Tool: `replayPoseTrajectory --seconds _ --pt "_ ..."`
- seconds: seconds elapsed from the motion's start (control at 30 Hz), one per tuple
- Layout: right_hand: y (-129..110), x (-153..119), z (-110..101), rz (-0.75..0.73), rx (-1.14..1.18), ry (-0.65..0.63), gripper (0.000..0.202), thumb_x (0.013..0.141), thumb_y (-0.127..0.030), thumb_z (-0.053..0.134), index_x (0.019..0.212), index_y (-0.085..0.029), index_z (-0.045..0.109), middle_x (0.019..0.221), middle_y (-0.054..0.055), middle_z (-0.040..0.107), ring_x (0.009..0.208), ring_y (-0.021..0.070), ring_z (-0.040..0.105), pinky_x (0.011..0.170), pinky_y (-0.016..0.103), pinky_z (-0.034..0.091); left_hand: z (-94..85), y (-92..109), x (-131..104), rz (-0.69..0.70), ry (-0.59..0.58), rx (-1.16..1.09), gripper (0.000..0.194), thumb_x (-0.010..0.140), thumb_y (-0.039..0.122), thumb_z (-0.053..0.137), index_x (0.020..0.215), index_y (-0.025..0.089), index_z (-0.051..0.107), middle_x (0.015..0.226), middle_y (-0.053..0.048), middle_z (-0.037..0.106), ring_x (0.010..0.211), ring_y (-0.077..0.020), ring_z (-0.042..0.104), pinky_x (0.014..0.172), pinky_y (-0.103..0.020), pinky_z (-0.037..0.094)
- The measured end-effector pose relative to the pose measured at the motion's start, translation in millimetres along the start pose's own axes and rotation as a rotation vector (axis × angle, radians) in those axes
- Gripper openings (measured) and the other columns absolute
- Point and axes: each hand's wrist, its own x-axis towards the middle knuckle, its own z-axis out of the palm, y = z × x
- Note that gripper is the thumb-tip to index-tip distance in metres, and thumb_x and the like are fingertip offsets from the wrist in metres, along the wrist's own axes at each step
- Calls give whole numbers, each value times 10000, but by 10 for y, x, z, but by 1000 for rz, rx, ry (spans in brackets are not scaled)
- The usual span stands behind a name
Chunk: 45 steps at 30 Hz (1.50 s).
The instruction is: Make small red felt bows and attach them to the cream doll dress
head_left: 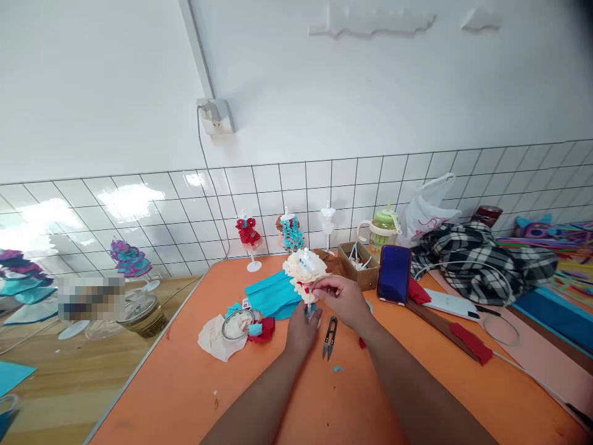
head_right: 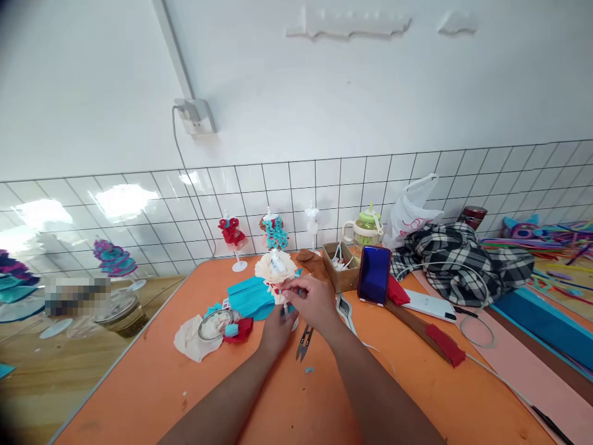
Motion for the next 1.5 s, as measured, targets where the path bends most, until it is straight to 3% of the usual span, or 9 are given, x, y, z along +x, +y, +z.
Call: replayPoseTrajectory --seconds 0.13,0.4,0.77,0.87,1.0,1.33,1.5 --pt "107 20 26 -50 -114 14 143 767 -296 614 808 -223 730 793 31 664 689 151 565 584 244 419 23 -75 13 -33 -17 95 271 869 345 457 912 165 655 894 -74 699 849 -205 620 710 -283 414" --pt "31 21 108 -48 -136 25 154 763 -306 610 796 -199 715 742 37 647 662 154 556 565 242 428 -10 -24 -46 -85 -16 186 337 882 350 420 701 146 618 710 -63 681 646 -177 600 542 -255 300" --pt "16 -22 160 -52 -290 122 186 771 -337 570 668 -182 580 623 -3 564 538 115 494 492 223 375 1 -29 -70 -52 -8 157 323 886 340 400 769 149 634 708 -48 677 635 -164 591 534 -246 303" --pt "0 -66 216 -40 -311 176 160 772 -332 561 703 -187 566 624 -1 576 536 123 516 494 229 388 2 -29 -84 -38 -7 157 306 879 321 408 789 149 644 744 -59 689 653 -171 598 532 -247 300" --pt "-11 -102 239 -71 -247 135 119 772 -307 561 788 -191 583 681 9 622 587 138 574 539 235 436 -4 -29 -93 -18 -23 150 281 876 282 407 824 156 652 806 -62 702 686 -171 606 549 -247 321" --pt "63 -68 212 -72 -232 213 177 791 -352 569 745 -186 611 677 15 625 565 132 548 537 240 436 4 -18 -132 31 -42 133 254 884 263 395 862 166 628 839 -56 686 731 -173 596 607 -260 365" --pt "135 -35 187 -62 -207 179 222 810 -388 554 847 -179 619 740 31 635 633 149 572 578 249 461 5 -31 -140 56 -53 116 247 881 246 383 881 168 617 843 -52 679 733 -173 598 621 -262 390"
